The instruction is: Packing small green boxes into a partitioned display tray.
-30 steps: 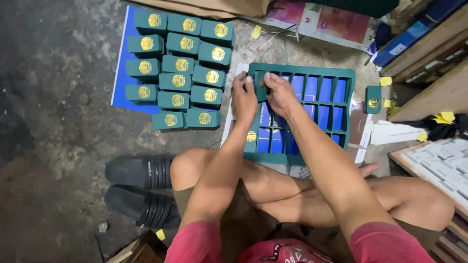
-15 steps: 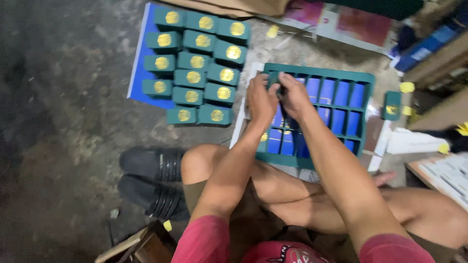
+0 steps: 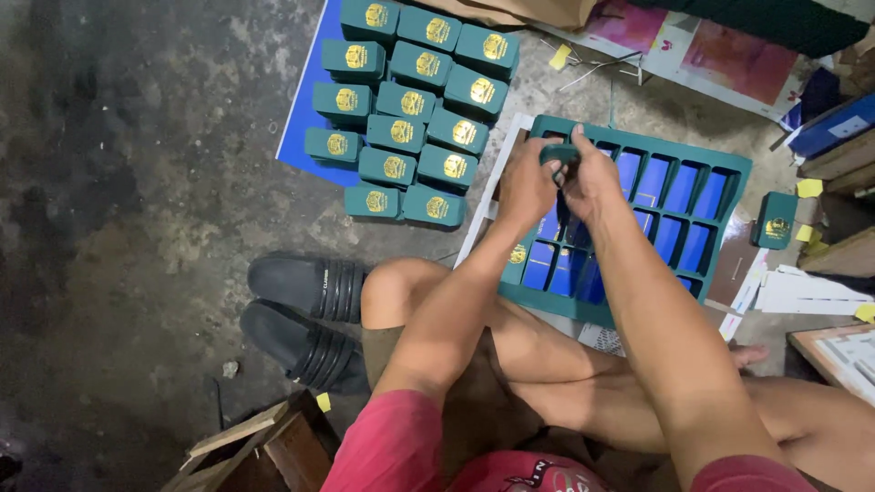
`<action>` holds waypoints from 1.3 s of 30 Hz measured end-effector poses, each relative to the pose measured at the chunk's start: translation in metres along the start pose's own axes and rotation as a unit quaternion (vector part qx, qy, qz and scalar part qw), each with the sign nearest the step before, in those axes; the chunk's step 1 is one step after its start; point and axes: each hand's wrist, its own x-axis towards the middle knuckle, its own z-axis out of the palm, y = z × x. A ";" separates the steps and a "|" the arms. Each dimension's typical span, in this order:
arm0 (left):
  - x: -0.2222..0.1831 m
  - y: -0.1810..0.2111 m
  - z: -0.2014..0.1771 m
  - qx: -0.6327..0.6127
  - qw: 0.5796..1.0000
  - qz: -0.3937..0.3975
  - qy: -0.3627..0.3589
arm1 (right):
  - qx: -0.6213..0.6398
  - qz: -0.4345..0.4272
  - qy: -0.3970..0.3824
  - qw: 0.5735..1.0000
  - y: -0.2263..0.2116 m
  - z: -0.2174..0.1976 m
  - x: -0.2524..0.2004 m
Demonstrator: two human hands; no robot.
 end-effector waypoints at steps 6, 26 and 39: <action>0.026 -0.032 -0.005 -0.049 0.993 -0.103 -0.028 | -0.046 -0.043 -0.041 0.997 0.004 0.007 0.006; 0.034 -0.077 0.016 -0.307 0.950 0.011 -0.060 | -0.713 -0.303 -0.193 0.602 -0.068 0.024 -0.104; 0.022 -0.051 0.004 -0.146 0.986 0.029 -0.069 | -0.212 -0.279 -0.107 0.930 -0.052 -0.026 -0.044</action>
